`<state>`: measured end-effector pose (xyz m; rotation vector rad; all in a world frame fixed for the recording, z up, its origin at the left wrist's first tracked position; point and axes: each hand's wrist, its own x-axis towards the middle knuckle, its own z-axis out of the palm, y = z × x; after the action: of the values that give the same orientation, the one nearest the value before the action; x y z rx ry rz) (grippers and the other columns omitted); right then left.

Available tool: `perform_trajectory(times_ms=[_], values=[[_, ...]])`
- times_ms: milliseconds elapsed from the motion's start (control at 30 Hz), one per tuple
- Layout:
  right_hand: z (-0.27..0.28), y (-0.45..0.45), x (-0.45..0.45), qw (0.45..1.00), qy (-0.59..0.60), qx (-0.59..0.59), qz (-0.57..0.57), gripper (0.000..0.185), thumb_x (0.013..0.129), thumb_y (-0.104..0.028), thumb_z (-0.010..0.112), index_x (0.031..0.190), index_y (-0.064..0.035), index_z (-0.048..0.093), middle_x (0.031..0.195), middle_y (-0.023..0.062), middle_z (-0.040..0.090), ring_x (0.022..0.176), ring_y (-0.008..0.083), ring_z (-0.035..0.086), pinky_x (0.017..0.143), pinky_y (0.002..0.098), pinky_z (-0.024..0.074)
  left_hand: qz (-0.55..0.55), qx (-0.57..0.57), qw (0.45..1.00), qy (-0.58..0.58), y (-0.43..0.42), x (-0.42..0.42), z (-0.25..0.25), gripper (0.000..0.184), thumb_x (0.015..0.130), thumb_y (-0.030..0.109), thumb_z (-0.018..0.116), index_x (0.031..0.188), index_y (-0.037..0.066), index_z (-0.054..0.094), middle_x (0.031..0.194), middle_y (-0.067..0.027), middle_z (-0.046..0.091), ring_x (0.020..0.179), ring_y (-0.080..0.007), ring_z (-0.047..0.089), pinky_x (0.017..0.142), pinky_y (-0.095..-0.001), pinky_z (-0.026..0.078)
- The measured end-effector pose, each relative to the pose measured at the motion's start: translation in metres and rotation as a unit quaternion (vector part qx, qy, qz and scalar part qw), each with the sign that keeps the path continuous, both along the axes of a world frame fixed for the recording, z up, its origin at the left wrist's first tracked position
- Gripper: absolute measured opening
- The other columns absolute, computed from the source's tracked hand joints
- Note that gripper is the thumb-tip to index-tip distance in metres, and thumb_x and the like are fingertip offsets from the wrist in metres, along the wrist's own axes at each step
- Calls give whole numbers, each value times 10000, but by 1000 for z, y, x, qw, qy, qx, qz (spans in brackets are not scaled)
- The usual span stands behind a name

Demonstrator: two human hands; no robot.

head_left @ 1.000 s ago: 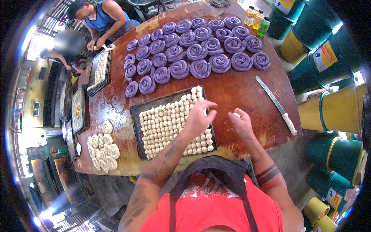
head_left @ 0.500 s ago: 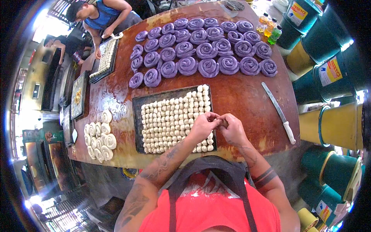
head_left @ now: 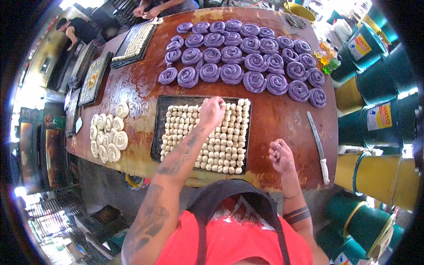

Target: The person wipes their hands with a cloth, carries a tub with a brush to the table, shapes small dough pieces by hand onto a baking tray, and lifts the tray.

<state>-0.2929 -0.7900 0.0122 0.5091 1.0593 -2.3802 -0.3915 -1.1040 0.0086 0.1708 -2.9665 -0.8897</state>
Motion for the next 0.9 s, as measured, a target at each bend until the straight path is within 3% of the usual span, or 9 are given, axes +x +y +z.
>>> perform_trajectory(times_ms=[133,267,333,500,633,767,800,833,900], values=[[22,-17,4,952,108,279,66,196,852,-199,730,881,-96,567,687,-19,556,587,82,539,447,244,411,22,-124,982,139,11,19,13,264,790,176,710,1006,25,696,1146,-130,631,1110,-335,541,929,-435,461],[-12,-29,-2,793,206,550,161,201,848,-69,684,727,-70,523,781,-34,568,619,74,498,509,252,402,-158,208,960,106,65,64,42,247,829,159,692,1041,32,691,1022,-174,663,996,-319,612,903,-397,479],[-12,-49,3,929,151,329,72,152,836,-71,680,767,-51,546,783,-19,571,671,96,520,579,262,436,-284,307,908,25,88,81,58,232,841,170,699,1027,32,696,991,-159,657,929,-293,631,831,-360,506],[49,-73,2,768,269,547,196,201,834,-98,706,993,-13,617,871,87,656,790,140,595,711,300,502,-171,315,932,-58,71,96,42,251,860,189,718,1048,25,697,1021,-126,689,954,-210,653,817,-327,530],[42,-73,-2,768,339,525,138,253,787,-116,739,1009,-17,666,961,194,696,887,308,694,765,378,540,-41,488,856,-162,72,100,32,294,876,217,721,1018,-38,684,955,-103,704,853,-164,670,761,-290,541],[47,-69,-15,747,353,504,253,160,795,-91,713,901,21,669,876,167,709,849,288,690,761,356,538,-31,518,812,-268,58,94,31,265,857,198,724,988,-30,688,869,-95,712,796,-155,666,743,-280,535],[39,-61,-20,780,329,472,247,125,829,-84,691,915,-3,650,842,123,682,773,228,643,697,331,519,-6,502,826,-256,52,93,33,164,799,99,727,914,-10,687,719,-54,674,608,-97,605,558,-230,485],[28,-50,-26,811,303,438,240,91,863,-78,669,928,-27,632,808,78,655,696,169,596,634,305,501,6,359,915,-184,42,88,40,158,769,94,724,901,12,701,723,-62,679,586,-102,602,557,-240,494],[22,-38,-33,916,221,284,174,62,899,-66,637,943,-72,593,765,19,598,606,101,518,554,273,460,80,226,967,-91,7,65,38,175,754,109,727,908,27,711,787,-87,708,706,-186,670,682,-326,552]])
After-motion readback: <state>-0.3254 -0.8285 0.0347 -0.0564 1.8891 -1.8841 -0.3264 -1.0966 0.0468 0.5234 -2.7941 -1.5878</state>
